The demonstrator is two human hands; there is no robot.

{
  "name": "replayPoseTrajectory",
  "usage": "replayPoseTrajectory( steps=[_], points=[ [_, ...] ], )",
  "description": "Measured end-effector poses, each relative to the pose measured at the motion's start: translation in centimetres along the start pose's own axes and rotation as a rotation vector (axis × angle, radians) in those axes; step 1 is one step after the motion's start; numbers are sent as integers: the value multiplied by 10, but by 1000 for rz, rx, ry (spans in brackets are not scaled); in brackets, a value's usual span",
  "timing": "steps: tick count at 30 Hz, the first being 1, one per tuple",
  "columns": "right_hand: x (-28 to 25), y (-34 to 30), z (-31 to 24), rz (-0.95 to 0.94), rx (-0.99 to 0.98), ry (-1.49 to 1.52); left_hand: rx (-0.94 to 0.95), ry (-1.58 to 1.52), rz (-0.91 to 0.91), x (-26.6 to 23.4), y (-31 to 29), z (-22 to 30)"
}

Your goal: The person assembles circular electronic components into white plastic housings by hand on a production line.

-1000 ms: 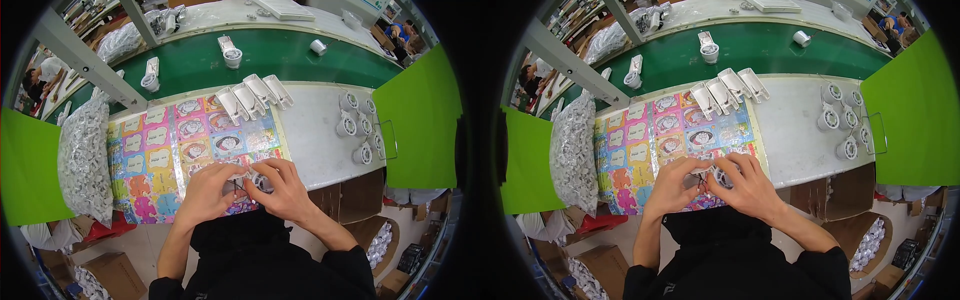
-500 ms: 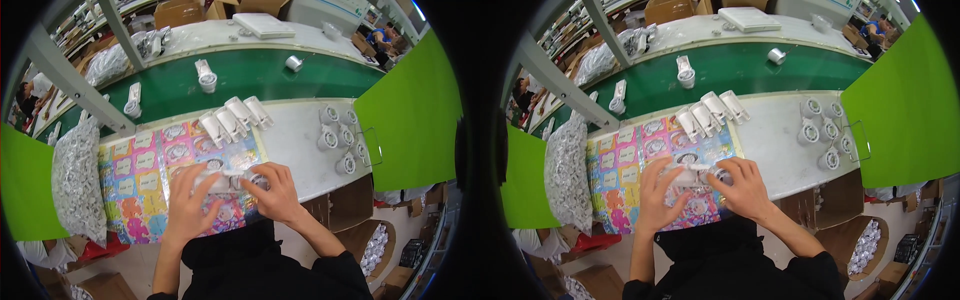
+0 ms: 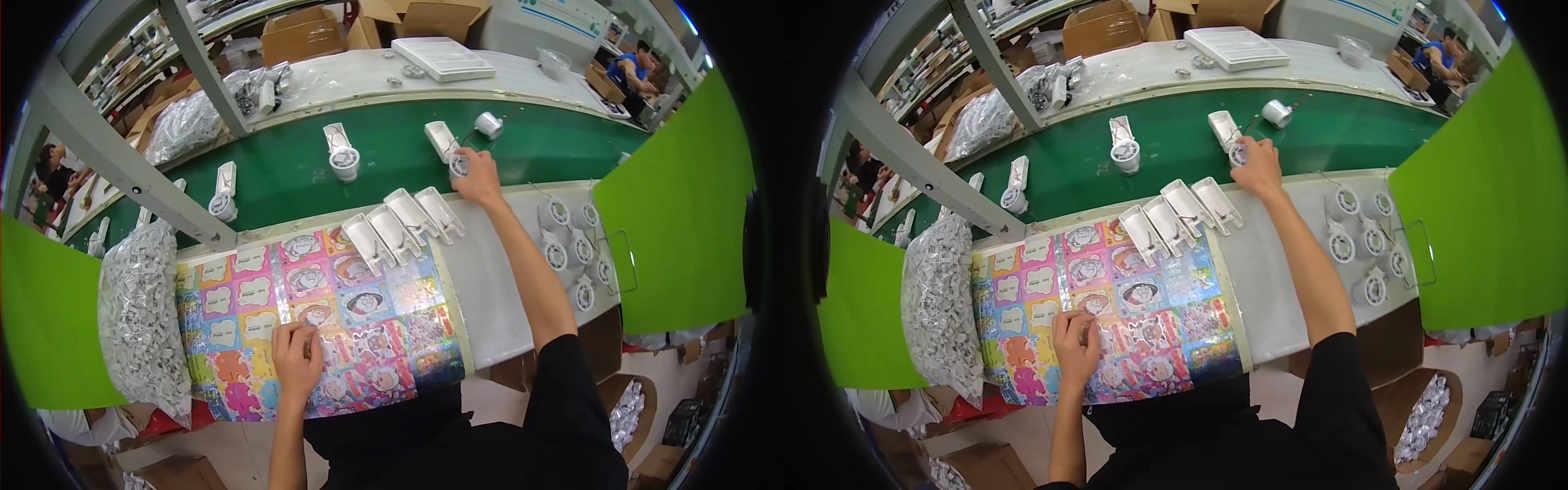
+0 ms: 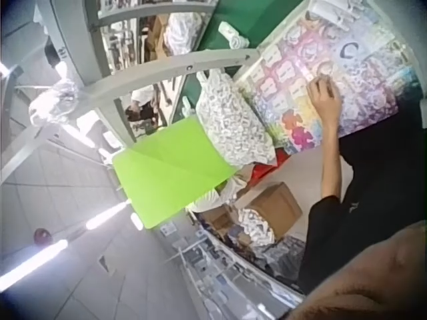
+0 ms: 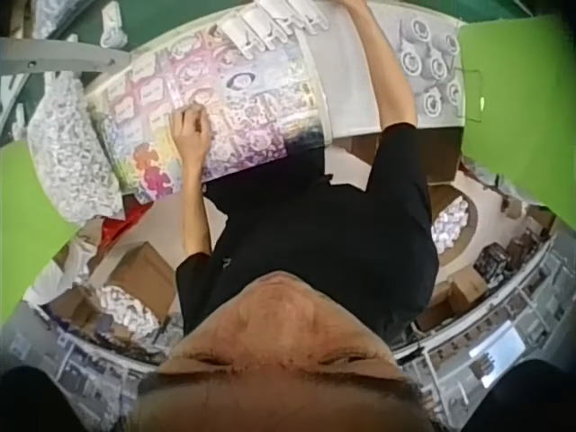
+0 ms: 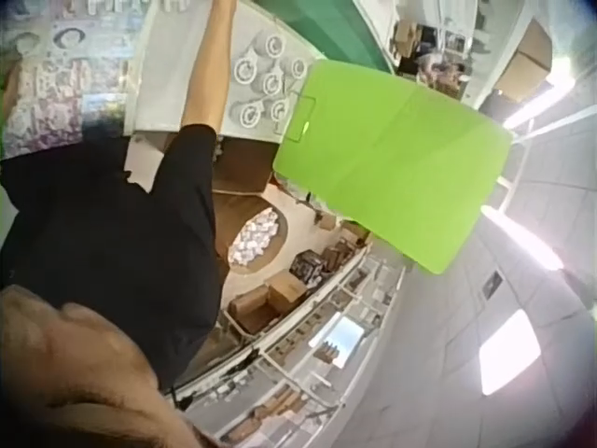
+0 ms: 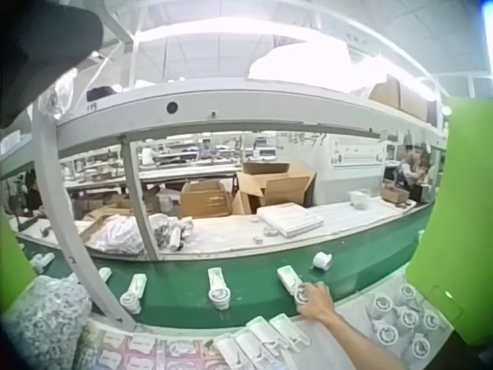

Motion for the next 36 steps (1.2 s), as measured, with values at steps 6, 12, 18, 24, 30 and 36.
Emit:
replayPoseTrajectory(
  steps=[6, 12, 18, 24, 30, 36],
  points=[
    [23, 67, -1, -87, -132, 165, -76, 32, -14, 2, 1, -7],
    [-19, 134, 50, 276, 150, -328, -84, 202, -6, -3, 4, -4],
    [5, 146, 120, 140, 99, -248, -80, 136, -8, 9, 7, -3],
    [-68, 46, 15, 515, -54, 166, -63, 139, 43, 1, 5, -3],
    [-43, -177, -103, 411, -344, 514, -292, -163, 126, -22, -11, -38],
    [-20, -274, -63, 189, -145, 468, -161, 764, 283, -163, 36, -74]
  ],
)
Point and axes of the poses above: each hand's wrist, its own y-axis towards the middle knuckle, its own x-axis out of the palm, z = x × y, the point moved 10 cm from there along y, towards the middle knuckle, and after that the axes turned 6 degrees about -y, right-handed, at the moved point
